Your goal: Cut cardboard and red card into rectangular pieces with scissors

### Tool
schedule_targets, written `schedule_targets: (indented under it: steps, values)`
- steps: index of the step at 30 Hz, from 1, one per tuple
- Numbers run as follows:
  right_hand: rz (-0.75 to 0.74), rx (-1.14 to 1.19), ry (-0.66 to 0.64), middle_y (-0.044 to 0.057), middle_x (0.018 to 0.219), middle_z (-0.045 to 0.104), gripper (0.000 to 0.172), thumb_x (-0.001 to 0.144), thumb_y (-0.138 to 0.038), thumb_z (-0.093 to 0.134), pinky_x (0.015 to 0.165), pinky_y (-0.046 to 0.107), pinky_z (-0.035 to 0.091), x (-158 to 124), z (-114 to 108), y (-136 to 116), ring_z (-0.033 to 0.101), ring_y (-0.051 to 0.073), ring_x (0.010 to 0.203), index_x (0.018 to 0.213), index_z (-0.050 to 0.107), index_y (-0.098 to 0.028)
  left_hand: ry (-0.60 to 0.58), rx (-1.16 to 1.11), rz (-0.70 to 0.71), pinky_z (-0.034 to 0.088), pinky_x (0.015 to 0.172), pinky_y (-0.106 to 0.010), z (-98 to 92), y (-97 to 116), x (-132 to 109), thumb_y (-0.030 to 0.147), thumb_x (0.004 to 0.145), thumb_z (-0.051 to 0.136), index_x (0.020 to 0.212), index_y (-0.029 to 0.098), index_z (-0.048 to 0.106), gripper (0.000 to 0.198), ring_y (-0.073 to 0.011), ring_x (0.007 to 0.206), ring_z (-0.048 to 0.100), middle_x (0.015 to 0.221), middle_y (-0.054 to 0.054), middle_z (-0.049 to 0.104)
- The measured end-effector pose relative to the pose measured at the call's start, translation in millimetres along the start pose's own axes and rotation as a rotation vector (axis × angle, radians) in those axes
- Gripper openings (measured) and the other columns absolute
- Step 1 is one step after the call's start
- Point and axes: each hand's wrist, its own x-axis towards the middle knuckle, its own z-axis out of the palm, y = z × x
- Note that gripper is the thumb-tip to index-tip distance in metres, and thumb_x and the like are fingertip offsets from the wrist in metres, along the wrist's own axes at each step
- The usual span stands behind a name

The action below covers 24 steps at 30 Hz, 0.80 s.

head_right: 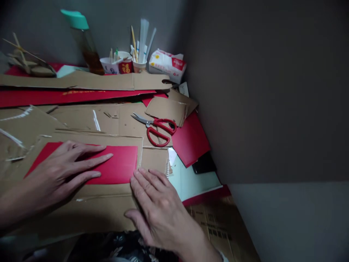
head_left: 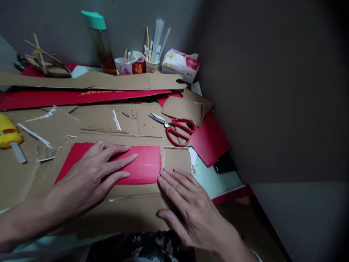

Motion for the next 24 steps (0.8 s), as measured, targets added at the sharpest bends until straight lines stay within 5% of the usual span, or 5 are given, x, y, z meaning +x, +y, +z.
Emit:
schedule_targets:
  steps: [10, 15, 24]
  values:
    - [0.036, -0.027, -0.012, 0.012, 0.137, 0.063, 0.046, 0.1, -0.034, 0.053, 0.107, 0.043, 0.048, 29, -12, 8, 0.056, 0.027, 0.127, 0.137, 0.057, -0.006, 0.074, 0.056, -0.001, 0.05, 0.087, -0.046, 13.0, -6, -7, 0.044, 0.086, 0.068, 0.136, 0.027, 0.058, 0.054, -0.0294, 0.102, 0.054, 0.126, -0.009, 0.065]
    - [0.066, -0.047, -0.092, 0.02, 0.155, 0.041, 0.075, 0.096, -0.054, 0.053, 0.111, 0.053, 0.042, 52, 1, 22, 0.039, 0.036, 0.141, 0.148, 0.042, -0.002, -0.011, 0.05, -0.028, 0.053, 0.084, -0.046, 1.6, 0, -4, 0.032, 0.089, 0.066, 0.131, 0.027, 0.06, 0.044, -0.03, 0.101, 0.057, 0.13, -0.008, 0.065]
    - [-0.041, -0.109, -0.018, 0.024, 0.152, 0.044, 0.072, 0.095, -0.049, 0.056, 0.107, 0.057, 0.046, 48, 12, 29, 0.039, 0.037, 0.141, 0.146, 0.043, 0.0, -0.073, -0.111, -0.167, 0.055, 0.086, -0.047, -5.6, 12, 0, 0.028, 0.087, 0.067, 0.137, 0.032, 0.054, 0.052, -0.0303, 0.108, 0.057, 0.128, -0.005, 0.064]
